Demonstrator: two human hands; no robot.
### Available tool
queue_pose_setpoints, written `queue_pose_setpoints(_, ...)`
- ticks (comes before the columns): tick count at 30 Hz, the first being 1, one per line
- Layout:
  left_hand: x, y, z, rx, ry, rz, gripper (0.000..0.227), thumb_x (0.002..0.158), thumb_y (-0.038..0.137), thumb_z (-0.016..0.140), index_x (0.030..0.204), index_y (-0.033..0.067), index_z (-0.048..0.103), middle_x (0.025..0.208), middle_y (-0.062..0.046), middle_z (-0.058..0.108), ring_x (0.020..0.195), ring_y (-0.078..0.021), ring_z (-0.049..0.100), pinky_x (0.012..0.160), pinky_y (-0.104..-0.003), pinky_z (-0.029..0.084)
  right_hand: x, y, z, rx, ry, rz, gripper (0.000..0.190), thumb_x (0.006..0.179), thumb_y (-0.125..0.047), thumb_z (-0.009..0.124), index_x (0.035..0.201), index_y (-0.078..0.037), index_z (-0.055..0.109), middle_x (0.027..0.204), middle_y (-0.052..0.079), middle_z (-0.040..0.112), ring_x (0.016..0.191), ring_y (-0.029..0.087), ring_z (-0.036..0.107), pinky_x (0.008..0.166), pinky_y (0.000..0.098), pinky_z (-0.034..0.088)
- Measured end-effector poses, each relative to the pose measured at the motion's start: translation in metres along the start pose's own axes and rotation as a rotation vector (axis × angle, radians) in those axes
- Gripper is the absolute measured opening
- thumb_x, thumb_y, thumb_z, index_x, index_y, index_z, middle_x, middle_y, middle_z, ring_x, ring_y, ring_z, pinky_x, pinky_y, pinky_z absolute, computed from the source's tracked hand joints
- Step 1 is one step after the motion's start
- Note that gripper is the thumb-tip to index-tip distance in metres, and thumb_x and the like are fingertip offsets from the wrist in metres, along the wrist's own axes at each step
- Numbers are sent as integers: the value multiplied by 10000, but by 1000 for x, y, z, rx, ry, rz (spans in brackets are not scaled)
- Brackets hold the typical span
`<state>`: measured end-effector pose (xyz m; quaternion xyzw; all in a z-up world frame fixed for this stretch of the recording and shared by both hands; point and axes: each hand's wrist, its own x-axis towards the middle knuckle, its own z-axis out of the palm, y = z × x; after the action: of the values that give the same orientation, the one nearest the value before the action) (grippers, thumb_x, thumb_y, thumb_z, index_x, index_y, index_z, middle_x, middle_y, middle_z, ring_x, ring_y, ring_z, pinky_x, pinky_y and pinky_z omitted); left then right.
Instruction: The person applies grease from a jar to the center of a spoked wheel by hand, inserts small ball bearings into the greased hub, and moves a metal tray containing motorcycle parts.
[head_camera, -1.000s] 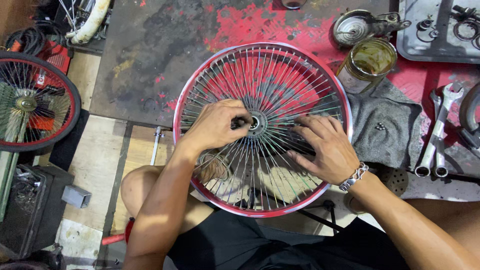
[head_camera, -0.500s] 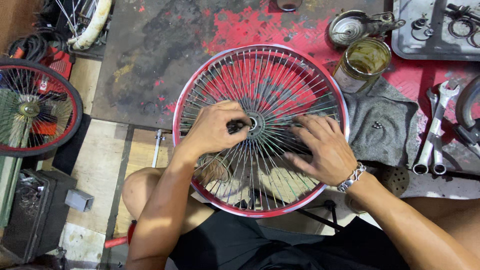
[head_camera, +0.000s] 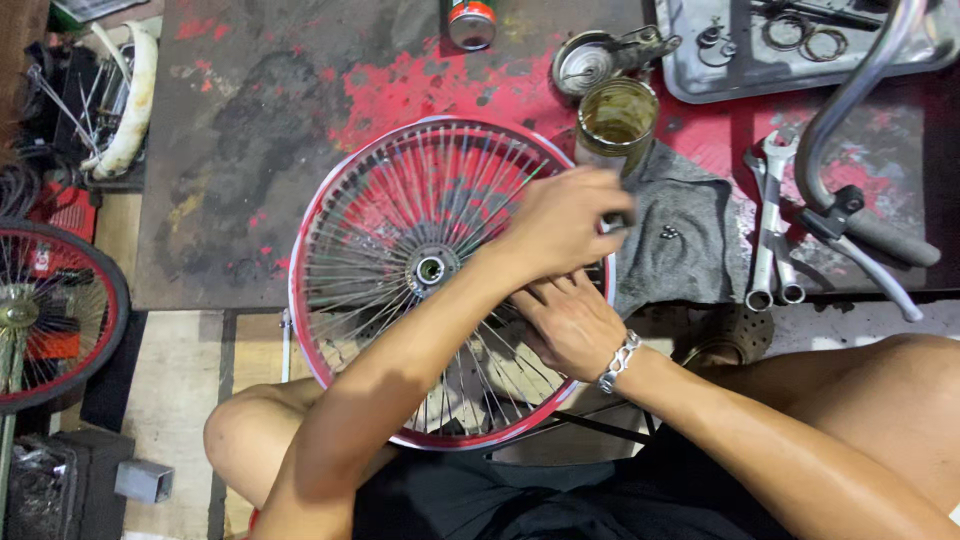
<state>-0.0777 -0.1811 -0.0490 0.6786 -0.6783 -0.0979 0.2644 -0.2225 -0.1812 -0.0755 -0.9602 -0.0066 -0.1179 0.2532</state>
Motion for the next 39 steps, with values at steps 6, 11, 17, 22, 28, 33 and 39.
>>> queue_pose_setpoints(6, 63, -21, 81, 173, -195, 324, 162, 725, 112, 693, 867, 139, 767, 958, -75, 697, 978, -314, 678, 719, -474, 568, -5, 1, 9, -72, 79, -31, 595, 693, -182, 740, 1242, 4, 603, 1263, 194, 601, 1296, 381, 501, 1125, 540, 324)
queue_pose_setpoints(11, 70, -36, 114, 242, -237, 389, 69, 740, 125, 698, 773, 70, 725, 941, -91, 711, 952, -320, 686, 698, -477, 578, -7, 2, 9, -14, 51, -12, 561, 728, -191, 736, 1231, 14, 593, 1244, 199, 601, 1284, 383, 506, 1129, 549, 313)
queue_pose_setpoints(17, 74, -21, 96, 267, -284, 356, 186, 684, 203, 761, 779, 50, 712, 930, -108, 693, 949, -318, 684, 729, -453, 578, -5, 2, 4, 4, 59, -15, 535, 782, -259, 748, 1232, -5, 607, 1262, 185, 604, 1289, 369, 510, 1141, 539, 310)
queue_pose_setpoints(22, 46, 0, 24, 33, 15, 266, 336, 647, 294, 825, 850, 59, 696, 882, -97, 664, 890, -308, 674, 728, -432, 547, 0, -1, -7, 32, 8, -34, 617, 744, -323, 769, 1229, 22, 604, 1249, 216, 595, 1248, 394, 508, 1070, 513, 338)
queue_pose_setpoints(28, -74, -16, -103, -120, 172, -146, 184, 814, 221, 794, 958, 123, 734, 915, -44, 683, 899, -216, 700, 827, -341, 560, 6, 0, -17, 0, 81, -44, 528, 768, -300, 787, 1187, -13, 642, 1347, 196, 590, 1257, 367, 532, 1044, 481, 403)
queue_pose_setpoints(33, -138, -32, -133, -63, 91, -392, 198, 760, 229, 793, 903, 102, 737, 871, -44, 692, 818, -225, 718, 735, -345, 556, 10, 4, -22, 47, 55, -15, 542, 716, -245, 811, 1190, -35, 651, 1337, 168, 596, 1224, 361, 549, 1023, 481, 424)
queue_pose_setpoints(39, -156, -48, -119, 52, -33, -297, 183, 760, 235, 757, 885, 105, 727, 889, -57, 699, 880, -285, 694, 722, -407, 532, 13, 6, -26, 31, 57, -6, 509, 734, -227, 798, 1184, -41, 650, 1378, 158, 591, 1271, 362, 538, 1046, 482, 415)
